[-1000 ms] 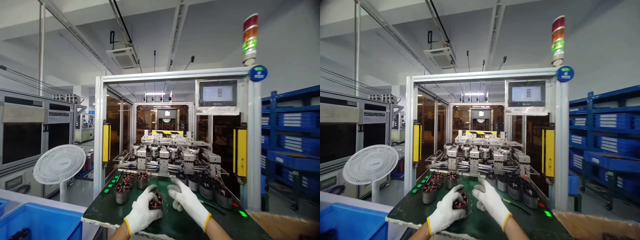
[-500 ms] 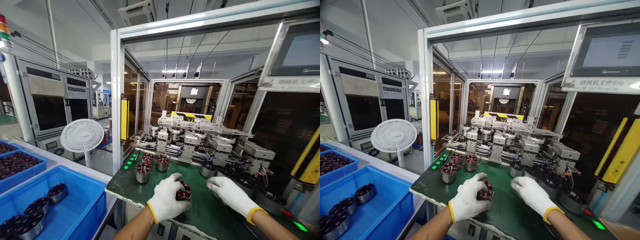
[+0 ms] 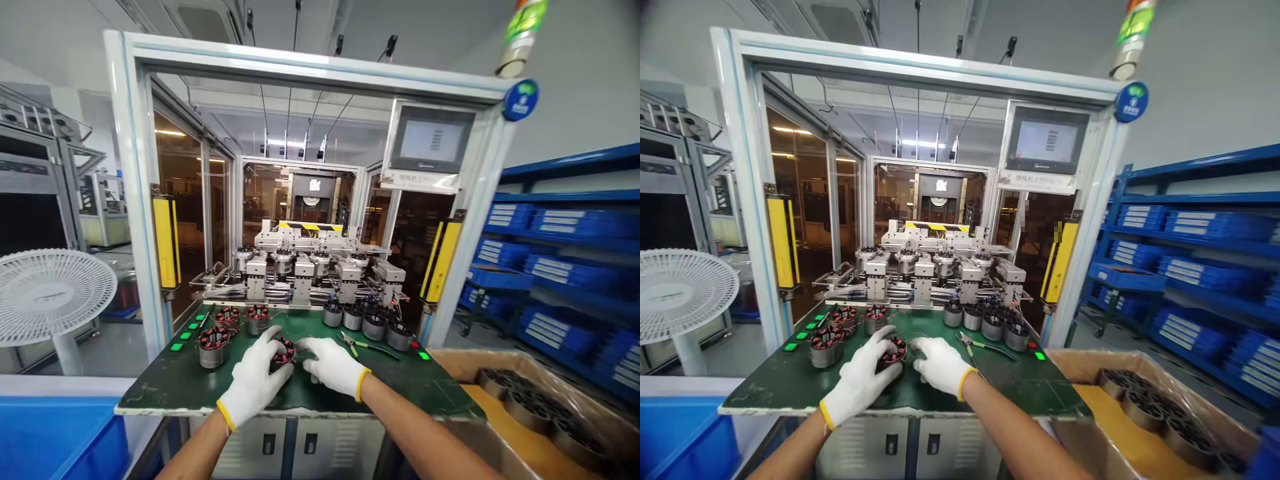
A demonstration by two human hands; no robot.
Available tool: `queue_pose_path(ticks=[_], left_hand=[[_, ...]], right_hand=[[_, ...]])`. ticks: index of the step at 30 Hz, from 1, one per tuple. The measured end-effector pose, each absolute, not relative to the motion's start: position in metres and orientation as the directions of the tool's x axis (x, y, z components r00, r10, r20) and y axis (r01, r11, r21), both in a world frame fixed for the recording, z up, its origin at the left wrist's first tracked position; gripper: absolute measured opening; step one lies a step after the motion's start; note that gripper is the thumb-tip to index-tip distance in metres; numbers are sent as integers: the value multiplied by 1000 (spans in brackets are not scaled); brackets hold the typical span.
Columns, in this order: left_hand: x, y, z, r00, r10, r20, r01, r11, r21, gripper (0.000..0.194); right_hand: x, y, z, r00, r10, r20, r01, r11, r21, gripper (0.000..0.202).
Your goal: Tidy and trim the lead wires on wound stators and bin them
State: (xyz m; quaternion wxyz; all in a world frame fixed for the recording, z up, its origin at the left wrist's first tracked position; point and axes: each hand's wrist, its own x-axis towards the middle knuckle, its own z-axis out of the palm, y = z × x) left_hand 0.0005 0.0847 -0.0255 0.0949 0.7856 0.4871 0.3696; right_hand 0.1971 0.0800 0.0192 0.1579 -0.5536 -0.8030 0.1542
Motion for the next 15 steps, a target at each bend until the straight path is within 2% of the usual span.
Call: queue_pose_path(ticks=[2,5,7,10,12,15], left_hand=[[-4,83,-25,297,774,559,693,-578,431,16],[-6,77,-18,322,706,631,782,-574,244,14],[1,70,-9,300,711,636,860,-490,142,17],[19,58,10,205,746,634,948,-311,60,23],[29,53,22,173,748,641,963,-265,49,28],[32,58,33,304,770,561,900,-425,96,24]], right_hand=[[206,82,22,-380,923,57,873,378,-309,29],[218,73,32,-399,900,173,893,425,-148,28],[221,62,38,-419,871,257,901,435,-3,30],[213,48,45,-438,841,317,899,399,183,32],[204,42,48,-425,828,367,904,369,215,32],[198,39,50,-392,806,444,920,345,186,28]])
